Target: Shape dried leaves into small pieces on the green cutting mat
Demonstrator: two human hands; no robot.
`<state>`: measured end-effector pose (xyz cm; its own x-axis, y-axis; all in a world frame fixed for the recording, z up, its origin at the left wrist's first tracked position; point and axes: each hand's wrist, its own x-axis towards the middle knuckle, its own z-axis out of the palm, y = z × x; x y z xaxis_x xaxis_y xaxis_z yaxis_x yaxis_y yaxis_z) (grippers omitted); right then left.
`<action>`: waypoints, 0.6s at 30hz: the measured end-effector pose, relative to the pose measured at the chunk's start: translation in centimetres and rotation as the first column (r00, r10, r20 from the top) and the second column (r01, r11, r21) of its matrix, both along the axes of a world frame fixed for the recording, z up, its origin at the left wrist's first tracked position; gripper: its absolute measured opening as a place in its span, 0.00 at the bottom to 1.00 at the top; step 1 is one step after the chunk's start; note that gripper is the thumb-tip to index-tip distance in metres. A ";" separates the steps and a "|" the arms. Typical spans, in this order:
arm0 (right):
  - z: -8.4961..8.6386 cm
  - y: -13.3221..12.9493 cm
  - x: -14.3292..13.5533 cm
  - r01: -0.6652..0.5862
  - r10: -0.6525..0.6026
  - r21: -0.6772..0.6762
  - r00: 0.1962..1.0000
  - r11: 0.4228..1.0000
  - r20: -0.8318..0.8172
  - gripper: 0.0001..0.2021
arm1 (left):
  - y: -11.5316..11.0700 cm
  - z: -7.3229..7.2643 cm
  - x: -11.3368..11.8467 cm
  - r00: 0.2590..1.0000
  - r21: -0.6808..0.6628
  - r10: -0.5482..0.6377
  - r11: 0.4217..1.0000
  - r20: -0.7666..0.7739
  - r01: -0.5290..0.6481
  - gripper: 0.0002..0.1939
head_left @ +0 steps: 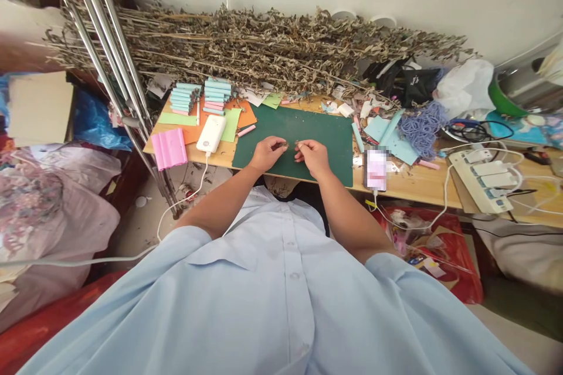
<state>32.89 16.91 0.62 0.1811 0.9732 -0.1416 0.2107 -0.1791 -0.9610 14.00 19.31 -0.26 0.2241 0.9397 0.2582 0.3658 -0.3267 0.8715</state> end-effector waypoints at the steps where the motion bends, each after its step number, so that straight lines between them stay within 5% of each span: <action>1: -0.1 0.0 0.5 -0.020 0.012 0.046 0.988 0.999 0.157 0.12 | 0.0 0.0 0.0 1.000 0.000 0.001 1.000 -0.003 -0.001 0.09; 4: 0.0 -0.2 1.3 -0.185 0.063 0.137 0.784 0.973 0.618 0.10 | 0.0 0.1 0.0 0.999 0.013 -0.022 1.000 -0.023 0.022 0.09; 6: 0.3 -0.4 1.5 -0.284 0.105 0.104 0.633 0.953 0.767 0.11 | 0.0 0.3 0.0 0.999 0.017 -0.037 0.999 -0.022 0.037 0.09; 8: 0.8 -0.5 1.4 -0.320 0.144 0.057 0.571 0.946 0.808 0.14 | -0.1 0.4 -0.1 0.999 0.020 -0.049 0.999 -0.008 0.049 0.09; 11: 1.4 -0.6 1.2 -0.291 0.115 0.083 0.603 0.953 0.789 0.16 | -0.1 0.5 -0.1 0.998 0.032 -0.068 0.997 -0.002 0.069 0.10; 14: 1.7 -0.7 0.9 -0.236 0.030 0.210 0.729 0.949 0.683 0.17 | -0.1 0.5 -0.2 0.997 0.038 -0.076 0.996 0.001 0.076 0.10; 18: 1.4 -0.7 0.0 -0.220 0.104 0.235 0.900 0.947 0.423 0.15 | 0.0 0.2 -0.2 0.997 0.026 -0.063 0.998 0.050 0.062 0.11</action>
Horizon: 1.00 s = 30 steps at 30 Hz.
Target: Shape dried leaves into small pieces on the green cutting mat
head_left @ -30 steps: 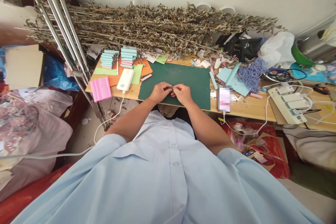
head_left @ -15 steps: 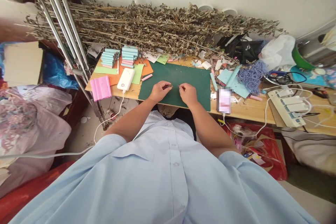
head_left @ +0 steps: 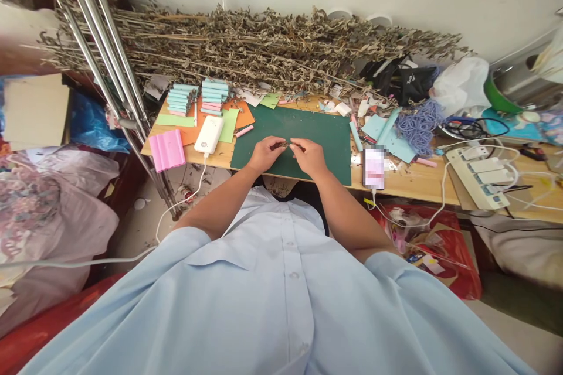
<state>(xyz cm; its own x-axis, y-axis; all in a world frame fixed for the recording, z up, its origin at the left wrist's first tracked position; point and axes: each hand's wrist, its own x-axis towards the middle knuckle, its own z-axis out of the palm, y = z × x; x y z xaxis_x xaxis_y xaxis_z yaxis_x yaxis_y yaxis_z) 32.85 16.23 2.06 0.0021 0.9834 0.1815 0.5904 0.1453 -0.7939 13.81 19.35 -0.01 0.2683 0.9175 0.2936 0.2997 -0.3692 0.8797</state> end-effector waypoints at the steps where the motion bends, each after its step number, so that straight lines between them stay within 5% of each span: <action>1: -0.1 0.0 -0.3 -0.015 0.014 -0.023 0.998 1.000 -0.053 0.15 | 0.0 -0.1 0.0 1.000 -0.007 0.005 1.000 0.012 -0.005 0.11; 10: -0.1 0.4 -1.3 -0.047 0.039 0.106 0.997 0.993 0.069 0.10 | 0.1 -0.3 0.1 0.995 -0.088 0.001 0.996 0.099 0.008 0.09; 14: -0.2 0.6 -1.9 0.041 -0.052 0.094 0.992 0.995 0.117 0.08 | 0.2 -0.2 0.1 0.988 -0.138 -0.028 0.989 0.151 0.049 0.08; 18: -0.7 0.6 -2.8 0.145 -0.148 -0.041 0.984 0.989 -0.103 0.06 | 0.3 -0.1 0.0 0.968 -0.257 0.001 0.964 0.251 0.066 0.09; 23: -1.1 0.8 -3.5 0.143 -0.272 -0.272 0.805 0.951 -0.527 0.06 | 0.5 0.0 -0.3 0.920 -0.379 0.040 0.917 0.390 0.121 0.16; 30: -0.5 0.6 -3.7 0.012 -0.329 -0.382 0.534 0.924 -0.779 0.06 | 0.4 0.3 -0.4 0.864 -0.402 0.067 0.901 0.499 0.162 0.20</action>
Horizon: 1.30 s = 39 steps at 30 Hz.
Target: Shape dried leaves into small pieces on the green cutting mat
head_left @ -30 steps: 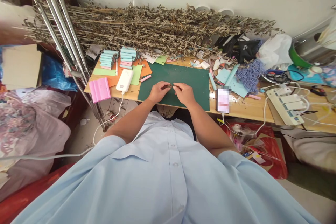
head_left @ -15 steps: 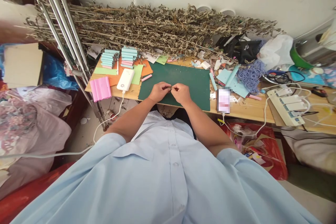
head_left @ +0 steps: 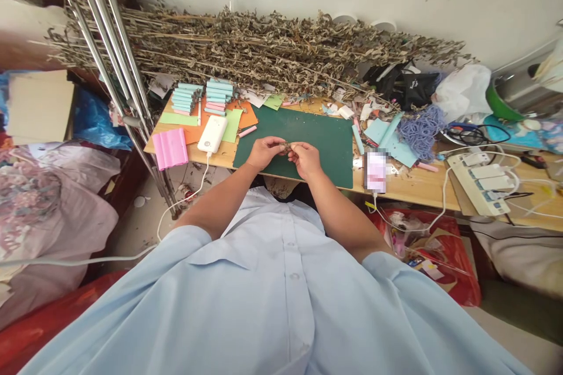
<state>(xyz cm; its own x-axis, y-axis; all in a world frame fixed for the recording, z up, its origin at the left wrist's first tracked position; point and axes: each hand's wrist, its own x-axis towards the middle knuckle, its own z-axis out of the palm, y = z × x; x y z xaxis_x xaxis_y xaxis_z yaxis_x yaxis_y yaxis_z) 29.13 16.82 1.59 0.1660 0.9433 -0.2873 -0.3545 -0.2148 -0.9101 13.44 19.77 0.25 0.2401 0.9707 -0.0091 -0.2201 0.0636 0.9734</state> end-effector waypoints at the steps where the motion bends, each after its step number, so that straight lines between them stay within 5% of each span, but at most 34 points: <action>1: 0.1 -0.1 0.0 0.002 -0.002 0.003 1.000 1.000 -0.031 0.06 | 0.0 0.1 0.0 1.000 0.000 0.004 1.000 0.015 -0.004 0.20; 6: 0.2 -0.1 0.3 0.013 -0.011 0.020 0.997 1.000 -0.072 0.07 | -0.2 0.4 0.1 0.996 -0.002 0.039 0.999 0.075 -0.038 0.19; 10: 0.2 -0.1 1.2 -0.013 0.000 0.044 0.955 0.999 0.296 0.07 | 0.1 0.0 0.3 0.987 -0.021 0.097 0.995 0.130 -0.096 0.19; 12: 0.2 -0.3 1.6 -0.115 0.020 0.106 0.763 0.988 0.646 0.07 | 0.3 -0.3 0.4 0.981 -0.025 0.126 0.992 0.147 -0.124 0.18; 14: 0.5 -0.6 2.0 -0.309 0.038 0.111 0.438 0.945 0.898 0.09 | 0.5 -0.5 0.5 0.979 -0.023 0.139 0.990 0.149 -0.137 0.18; 17: 1.0 -1.0 2.0 -0.484 0.089 -0.054 0.050 0.874 0.995 0.13 | 0.5 -0.6 0.6 0.979 -0.016 0.144 0.990 0.142 -0.143 0.18; 19: 1.3 -1.0 2.0 -0.499 0.130 -0.140 -0.054 0.855 0.990 0.16 | 0.5 -0.6 0.6 0.981 -0.018 0.140 0.990 0.131 -0.139 0.18; 21: 1.5 -1.0 2.2 -0.508 0.148 -0.157 -0.058 0.847 0.987 0.17 | 0.4 -0.5 0.6 0.984 -0.021 0.135 0.991 0.117 -0.133 0.18; 24: 1.6 -0.8 2.7 -0.513 0.147 -0.102 0.047 0.852 0.988 0.18 | 0.3 -0.3 0.5 0.988 -0.022 0.122 0.993 0.098 -0.120 0.19; 32: 1.7 0.1 2.2 -0.301 0.047 0.200 0.649 0.932 0.760 0.16 | 0.0 0.2 0.2 0.996 -0.029 0.055 0.998 0.077 -0.053 0.21; 35: 2.0 0.5 1.9 -0.387 0.078 0.225 0.630 0.894 0.773 0.12 | 0.0 0.2 0.2 0.998 -0.021 0.024 1.000 0.064 -0.023 0.20; 39: 2.7 0.5 1.6 -0.465 0.041 0.184 0.431 0.866 0.901 0.11 | 0.0 0.2 0.3 1.000 -0.012 0.014 1.000 0.028 -0.014 0.17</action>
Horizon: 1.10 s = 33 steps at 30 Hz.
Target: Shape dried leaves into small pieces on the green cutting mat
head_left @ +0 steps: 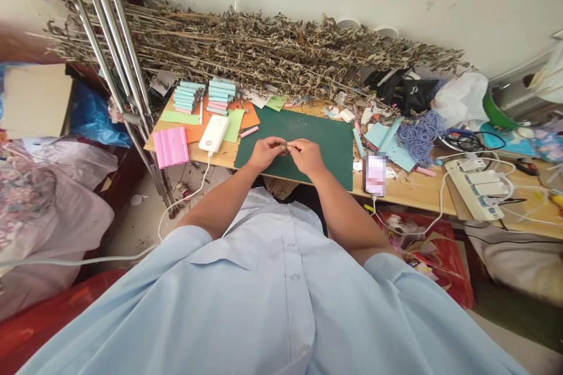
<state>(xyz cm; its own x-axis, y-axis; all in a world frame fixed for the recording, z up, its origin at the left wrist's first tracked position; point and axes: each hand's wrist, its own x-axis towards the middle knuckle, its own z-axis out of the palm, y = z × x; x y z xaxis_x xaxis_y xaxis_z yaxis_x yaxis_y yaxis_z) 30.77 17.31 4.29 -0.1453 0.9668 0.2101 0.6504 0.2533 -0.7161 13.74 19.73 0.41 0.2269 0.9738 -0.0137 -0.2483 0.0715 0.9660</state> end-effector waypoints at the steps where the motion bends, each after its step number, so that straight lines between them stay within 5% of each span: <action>1: 0.2 -0.1 -0.1 -0.005 0.005 0.007 0.998 1.000 0.066 0.11 | 0.0 0.0 0.0 1.000 0.002 0.007 1.000 -0.016 -0.007 0.17; 5: 0.3 -0.7 -0.9 0.030 -0.039 0.049 0.978 0.998 0.205 0.12 | 0.1 -0.1 0.0 0.996 0.023 0.043 0.999 -0.076 -0.041 0.14; 9: -0.7 -0.4 -1.7 0.175 -0.179 -0.054 0.981 0.983 -0.077 0.08 | 0.2 -0.2 -0.1 0.998 0.009 0.034 0.999 -0.058 -0.033 0.13; 13: -1.6 0.4 -2.0 0.140 -0.354 -0.398 0.765 0.907 -0.539 0.06 | 0.3 -0.2 -0.2 0.999 -0.028 0.042 0.999 0.008 -0.042 0.15; 17: -2.1 1.4 -1.4 0.132 -0.454 -0.478 0.596 0.869 -0.662 0.09 | 0.5 -0.5 0.0 0.991 -0.038 0.104 0.994 0.078 -0.102 0.16; 19: -2.2 2.2 -0.6 0.226 -0.471 -0.435 0.630 0.872 -0.618 0.10 | 0.6 -0.7 0.2 0.985 -0.041 0.142 0.990 0.099 -0.138 0.16; 21: -2.2 2.9 0.2 0.304 -0.440 -0.335 0.754 0.892 -0.489 0.10 | 0.7 -0.9 0.3 0.981 -0.045 0.169 0.985 0.090 -0.165 0.15; 25: -2.0 3.9 1.0 0.241 -0.243 -0.102 0.970 0.965 -0.016 0.08 | 0.8 -0.9 0.3 0.986 -0.035 0.162 0.987 0.050 -0.160 0.15; 29: -1.7 3.7 0.7 0.075 -0.045 -0.065 0.926 0.995 0.375 0.12 | 0.7 -0.8 0.3 0.986 -0.033 0.156 0.987 0.052 -0.155 0.15; 33: -1.3 3.4 0.9 0.018 0.035 -0.107 0.881 0.994 0.471 0.17 | 0.7 -0.9 0.3 0.986 -0.036 0.150 0.988 0.069 -0.148 0.14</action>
<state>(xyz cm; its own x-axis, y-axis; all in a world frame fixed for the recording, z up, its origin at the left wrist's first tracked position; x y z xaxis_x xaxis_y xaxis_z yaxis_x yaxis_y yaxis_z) 31.67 20.66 3.03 -0.2102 0.9776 0.0118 0.9159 0.2011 -0.3474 14.01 20.43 -0.53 0.0809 0.9962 -0.0327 -0.3268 0.0575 0.9433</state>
